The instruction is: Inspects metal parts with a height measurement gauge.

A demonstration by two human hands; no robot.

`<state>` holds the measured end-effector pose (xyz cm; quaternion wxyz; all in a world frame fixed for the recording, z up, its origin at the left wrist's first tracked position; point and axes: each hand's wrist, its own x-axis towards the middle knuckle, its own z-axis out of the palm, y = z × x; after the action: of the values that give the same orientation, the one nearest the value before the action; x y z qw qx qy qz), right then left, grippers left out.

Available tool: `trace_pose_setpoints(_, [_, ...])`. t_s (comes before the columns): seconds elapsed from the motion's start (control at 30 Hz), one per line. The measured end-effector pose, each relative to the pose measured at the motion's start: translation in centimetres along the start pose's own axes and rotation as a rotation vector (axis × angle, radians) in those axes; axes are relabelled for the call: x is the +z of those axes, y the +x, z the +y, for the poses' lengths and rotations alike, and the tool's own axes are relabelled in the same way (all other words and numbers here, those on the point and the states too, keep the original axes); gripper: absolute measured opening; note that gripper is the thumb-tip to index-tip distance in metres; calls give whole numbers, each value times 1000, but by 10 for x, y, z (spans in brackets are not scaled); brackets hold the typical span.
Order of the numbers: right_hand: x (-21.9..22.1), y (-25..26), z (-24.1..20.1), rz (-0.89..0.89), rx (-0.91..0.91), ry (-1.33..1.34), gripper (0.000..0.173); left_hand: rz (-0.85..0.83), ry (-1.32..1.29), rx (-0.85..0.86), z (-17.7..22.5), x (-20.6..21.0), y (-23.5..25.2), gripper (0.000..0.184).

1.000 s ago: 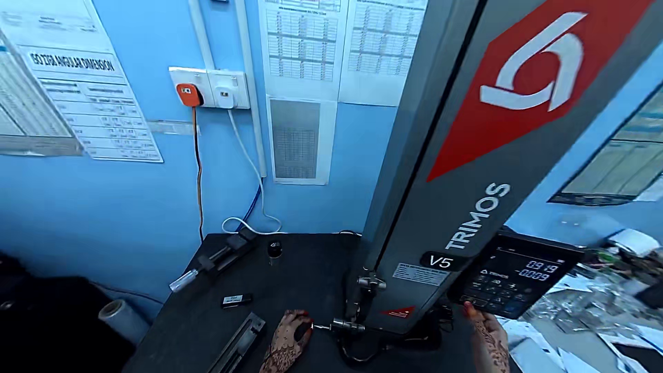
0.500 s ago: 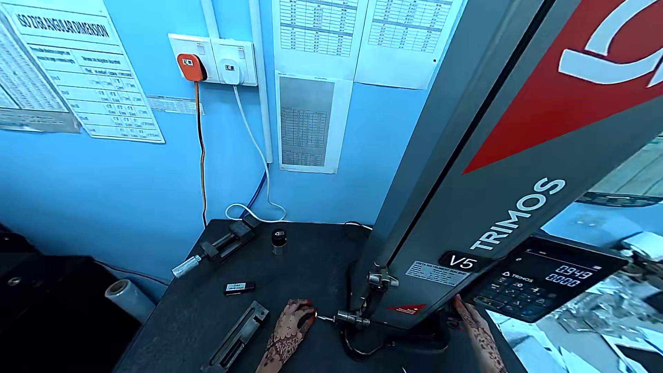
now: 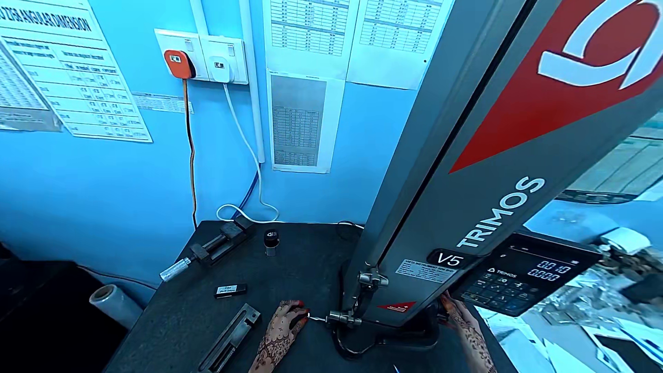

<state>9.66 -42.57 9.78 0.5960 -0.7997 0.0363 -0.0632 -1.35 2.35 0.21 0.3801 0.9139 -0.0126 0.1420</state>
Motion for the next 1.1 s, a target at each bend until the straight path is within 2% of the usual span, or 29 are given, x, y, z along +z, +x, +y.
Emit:
trace_pose_setpoints(0.23, [-2, -5, -2, -26, 10, 107, 45, 37, -9, 78, -2, 2, 0, 25])
trace_pose_setpoints(0.47, [14, 5, -6, 58, 88, 21, 38, -6, -25, 79, 2, -5, 0, 25])
trace_pose_setpoints(0.63, [16, 4, -6, 56, 93, 29, 38, -7, -39, 73, 1, -6, -1, 25])
trace_pose_setpoints(1.1, [4, -7, 7, 16, -34, 65, 51, 34, -20, 57, 0, 1, 0, 25])
